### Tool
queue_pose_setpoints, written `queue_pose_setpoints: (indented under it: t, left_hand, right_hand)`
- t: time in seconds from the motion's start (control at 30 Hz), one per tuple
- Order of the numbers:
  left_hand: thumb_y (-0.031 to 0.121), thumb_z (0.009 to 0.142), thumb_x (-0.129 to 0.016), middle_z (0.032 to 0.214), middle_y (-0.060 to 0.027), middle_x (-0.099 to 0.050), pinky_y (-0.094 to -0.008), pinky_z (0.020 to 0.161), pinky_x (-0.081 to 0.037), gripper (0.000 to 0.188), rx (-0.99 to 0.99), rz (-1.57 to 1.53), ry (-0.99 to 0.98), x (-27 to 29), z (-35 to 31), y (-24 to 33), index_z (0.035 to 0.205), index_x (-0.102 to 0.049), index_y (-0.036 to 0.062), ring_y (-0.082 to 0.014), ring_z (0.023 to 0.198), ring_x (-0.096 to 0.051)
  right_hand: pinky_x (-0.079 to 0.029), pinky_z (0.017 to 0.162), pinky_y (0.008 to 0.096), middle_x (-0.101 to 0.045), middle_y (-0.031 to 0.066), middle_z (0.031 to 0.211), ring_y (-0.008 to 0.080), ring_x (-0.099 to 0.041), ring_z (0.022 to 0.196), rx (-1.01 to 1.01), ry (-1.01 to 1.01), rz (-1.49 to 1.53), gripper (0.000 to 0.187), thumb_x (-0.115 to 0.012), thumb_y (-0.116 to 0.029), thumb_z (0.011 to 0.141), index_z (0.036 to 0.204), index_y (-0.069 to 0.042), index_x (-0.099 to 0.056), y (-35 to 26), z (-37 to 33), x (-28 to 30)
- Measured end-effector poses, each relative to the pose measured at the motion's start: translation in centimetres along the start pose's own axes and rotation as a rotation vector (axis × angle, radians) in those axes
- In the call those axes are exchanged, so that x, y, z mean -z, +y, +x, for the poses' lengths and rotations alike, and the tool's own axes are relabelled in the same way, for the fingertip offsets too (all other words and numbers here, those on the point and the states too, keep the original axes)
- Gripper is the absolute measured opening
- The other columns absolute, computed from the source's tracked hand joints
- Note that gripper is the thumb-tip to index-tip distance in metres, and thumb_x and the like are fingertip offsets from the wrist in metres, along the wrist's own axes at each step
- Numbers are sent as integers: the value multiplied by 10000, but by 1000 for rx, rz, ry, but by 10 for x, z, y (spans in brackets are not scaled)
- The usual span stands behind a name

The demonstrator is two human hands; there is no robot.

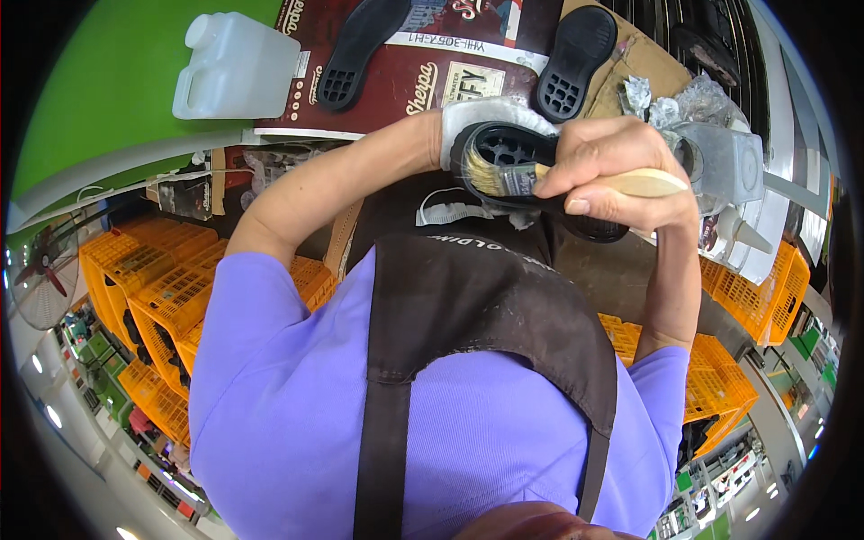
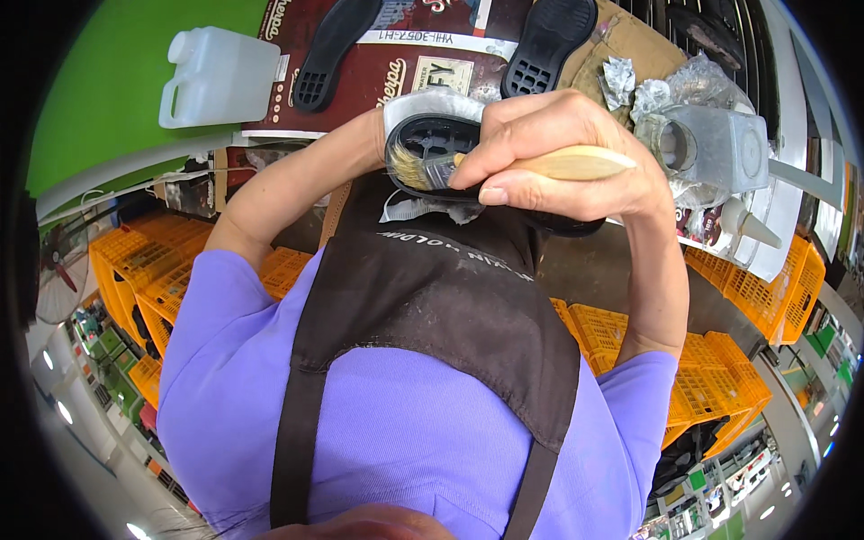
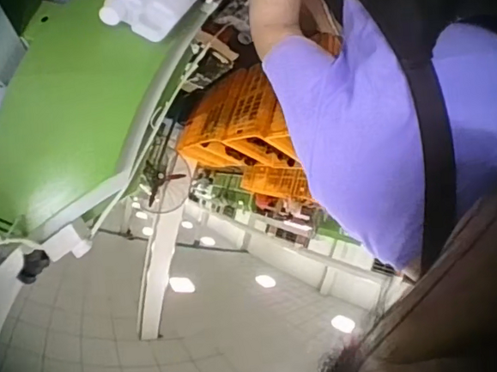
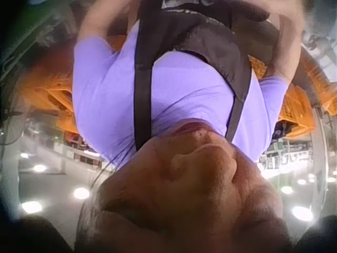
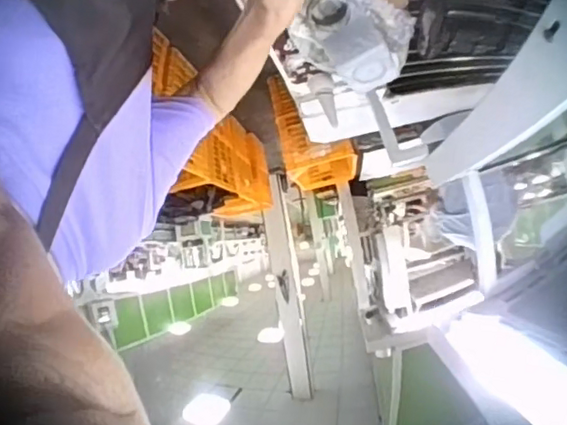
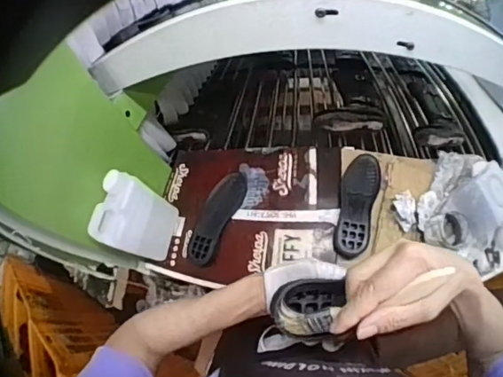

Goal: The person uses a paintbrush to apply a dark coating to the soles of black shoes. They hold the shoe in their left hand and brush the sole in their right, systematically covering the tread and edges. The person works on multiple shoes, placing finished ones on a nearby cardboard surface.

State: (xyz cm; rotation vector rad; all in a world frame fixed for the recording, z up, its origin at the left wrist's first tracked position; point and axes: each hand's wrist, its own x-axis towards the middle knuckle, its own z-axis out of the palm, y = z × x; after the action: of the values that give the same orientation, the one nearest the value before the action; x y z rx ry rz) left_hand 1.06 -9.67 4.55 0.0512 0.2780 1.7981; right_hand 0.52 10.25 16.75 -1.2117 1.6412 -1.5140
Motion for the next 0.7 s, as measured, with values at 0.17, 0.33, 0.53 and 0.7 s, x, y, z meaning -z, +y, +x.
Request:
queue_pose_setpoints:
  t: [0.17,0.33,0.53,0.7]
  left_hand:
    - [124,908,-441,940,-142,-628,-300,727,-548,252,-1,253,59,11,2,0,1033,-559,-59,-189,818,-636]
    - [-26,792,-593,967,-59,-637,-234,711,-507,271,2,404,59,15,1,2,1063,-585,-12,-86,830,-597]
    - [191,915,-437,993,-155,-637,-302,722,-544,312,-24,13,117,12,-11,5,1092,-562,-34,-211,813,-648]
    - [302,912,-404,1014,-222,-613,-434,688,-554,434,-36,-52,75,-21,-12,6,1152,-507,-45,-309,833,-642]
  right_hand:
    - [-413,609,290,-601,95,743,179,-550,706,-39,-145,65,181,-642,-80,782,936,11,-673,5,3,7]
    - [-392,592,295,-586,85,722,169,-518,680,-108,-243,81,177,-632,-71,792,943,11,-672,4,0,15]
    - [-386,571,315,-576,106,705,205,-522,646,-245,-175,-44,193,-619,-51,758,930,25,-666,-6,-32,25]
    - [-427,595,317,-583,116,730,225,-558,650,-199,292,-420,186,-586,-69,743,900,12,-645,-27,-63,17]
